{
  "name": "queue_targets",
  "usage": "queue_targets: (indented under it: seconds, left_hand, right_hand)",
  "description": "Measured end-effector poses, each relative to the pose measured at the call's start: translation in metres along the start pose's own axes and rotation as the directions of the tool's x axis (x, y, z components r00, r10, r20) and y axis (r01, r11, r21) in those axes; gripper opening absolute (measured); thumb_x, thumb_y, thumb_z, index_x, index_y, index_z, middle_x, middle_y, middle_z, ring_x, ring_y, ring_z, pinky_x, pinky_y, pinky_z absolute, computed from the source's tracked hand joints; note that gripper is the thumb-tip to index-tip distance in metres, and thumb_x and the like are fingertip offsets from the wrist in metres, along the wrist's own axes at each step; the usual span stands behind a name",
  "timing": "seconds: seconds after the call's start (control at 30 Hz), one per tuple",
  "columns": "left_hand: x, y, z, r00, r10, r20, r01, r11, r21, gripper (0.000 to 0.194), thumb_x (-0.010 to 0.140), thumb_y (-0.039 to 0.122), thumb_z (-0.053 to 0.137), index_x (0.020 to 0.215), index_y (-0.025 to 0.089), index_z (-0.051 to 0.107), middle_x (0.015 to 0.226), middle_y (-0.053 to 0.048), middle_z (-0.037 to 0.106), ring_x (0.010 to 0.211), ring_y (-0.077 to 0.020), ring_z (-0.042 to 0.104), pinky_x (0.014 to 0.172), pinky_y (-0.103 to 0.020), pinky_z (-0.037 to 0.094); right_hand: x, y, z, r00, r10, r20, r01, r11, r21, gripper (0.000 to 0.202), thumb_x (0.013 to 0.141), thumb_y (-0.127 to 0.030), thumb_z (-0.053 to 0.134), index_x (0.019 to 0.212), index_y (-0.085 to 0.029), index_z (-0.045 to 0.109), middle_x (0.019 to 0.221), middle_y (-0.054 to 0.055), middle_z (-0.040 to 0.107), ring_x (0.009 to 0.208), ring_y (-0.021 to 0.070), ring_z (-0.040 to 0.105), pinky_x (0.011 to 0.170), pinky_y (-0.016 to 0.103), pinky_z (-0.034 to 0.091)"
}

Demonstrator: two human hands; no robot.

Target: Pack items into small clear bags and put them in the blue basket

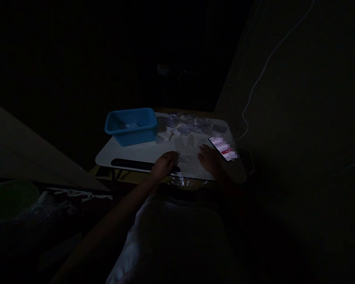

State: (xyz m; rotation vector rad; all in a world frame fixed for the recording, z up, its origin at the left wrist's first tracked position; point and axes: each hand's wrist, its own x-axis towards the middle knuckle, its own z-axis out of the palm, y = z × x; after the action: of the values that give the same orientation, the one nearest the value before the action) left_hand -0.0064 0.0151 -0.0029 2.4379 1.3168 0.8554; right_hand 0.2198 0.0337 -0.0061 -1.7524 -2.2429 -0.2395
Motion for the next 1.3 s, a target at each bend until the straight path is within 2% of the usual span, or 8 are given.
queue_targets:
  seconds: [0.2,0.63,0.77,0.87,0.97,1.1,1.2,1.3]
  left_hand:
    - [0.012,-0.010,0.006,0.985,0.114,0.133,-0.137,0.974,0.181,0.031,0.085,0.020,0.038,0.108,0.013,0.057,0.121,-0.011,0.055,0.117,-0.0216,0.045,0.097,-0.039,0.037]
    - [0.003,-0.002,0.001,0.975,0.065,0.211,-0.134,0.933,0.334,0.040,0.087,0.026,0.034,0.124,0.014,0.046,0.134,-0.010,0.041,0.124,-0.0233,0.035,0.100,-0.039,0.031]
    - [0.003,0.001,0.001,0.974,0.066,0.218,-0.145,0.918,0.370,0.040,0.087,0.025,0.034,0.124,0.014,0.046,0.135,-0.010,0.041,0.124,-0.0237,0.035,0.099,-0.038,0.031]
    - [0.004,0.002,0.000,0.969,0.064,0.239,-0.157,0.905,0.394,0.041,0.086,0.024,0.036,0.125,0.015,0.045,0.135,-0.011,0.040,0.123,-0.0242,0.036,0.098,-0.039,0.031]
    - [0.005,0.002,0.000,0.967,0.066,0.245,-0.166,0.896,0.413,0.041,0.085,0.024,0.038,0.125,0.016,0.045,0.135,-0.011,0.040,0.123,-0.0241,0.036,0.098,-0.038,0.032]
    - [0.006,0.002,0.001,0.967,0.068,0.244,-0.171,0.886,0.432,0.041,0.086,0.026,0.036,0.126,0.015,0.045,0.135,-0.011,0.040,0.123,-0.0245,0.037,0.098,-0.038,0.032]
    - [0.006,0.003,0.003,0.968,0.068,0.242,-0.173,0.879,0.444,0.041,0.087,0.026,0.035,0.125,0.015,0.044,0.135,-0.011,0.040,0.123,-0.0244,0.037,0.097,-0.039,0.032]
    - [0.006,0.003,0.004,0.969,0.080,0.232,-0.179,0.879,0.442,0.040,0.087,0.026,0.034,0.125,0.016,0.045,0.134,-0.011,0.041,0.122,-0.0237,0.037,0.097,-0.039,0.033]
  right_hand:
    - [0.000,0.000,0.000,1.000,-0.002,-0.003,0.002,1.000,0.005,0.039,0.085,-0.025,0.036,0.117,-0.009,0.051,0.127,0.015,0.048,0.118,0.0249,0.042,0.095,0.039,0.033]
    - [-0.002,0.003,0.005,0.997,-0.015,-0.077,0.016,1.000,0.024,0.039,0.084,-0.025,0.036,0.116,-0.010,0.052,0.124,0.015,0.050,0.115,0.0251,0.044,0.094,0.039,0.034]
    - [-0.003,0.009,0.004,0.988,0.022,-0.150,-0.014,0.999,0.052,0.042,0.085,-0.027,0.035,0.121,-0.009,0.047,0.129,0.015,0.046,0.121,0.0239,0.038,0.096,0.039,0.032]
    - [-0.003,0.008,-0.003,0.988,0.084,-0.134,-0.079,0.996,0.040,0.045,0.085,-0.028,0.034,0.124,-0.008,0.044,0.133,0.017,0.041,0.125,0.0244,0.033,0.096,0.041,0.031]
    - [-0.002,-0.008,-0.013,0.984,0.151,-0.093,-0.153,0.988,-0.014,0.047,0.083,-0.028,0.036,0.126,-0.010,0.042,0.136,0.017,0.036,0.127,0.0280,0.027,0.096,0.047,0.027]
    - [0.003,-0.046,-0.021,0.988,0.154,0.001,-0.154,0.988,-0.027,0.050,0.086,-0.034,0.030,0.131,-0.012,0.036,0.141,0.016,0.028,0.131,0.0295,0.018,0.098,0.053,0.019]
    - [0.007,-0.066,-0.018,0.981,0.181,0.073,-0.178,0.983,-0.037,0.055,0.087,-0.039,0.026,0.134,-0.011,0.030,0.143,0.017,0.023,0.132,0.0308,0.013,0.099,0.056,0.014]
    - [0.008,-0.068,-0.010,0.972,0.200,0.122,-0.193,0.979,-0.063,0.059,0.087,-0.043,0.025,0.135,-0.009,0.027,0.143,0.018,0.020,0.132,0.0316,0.011,0.100,0.057,0.011]
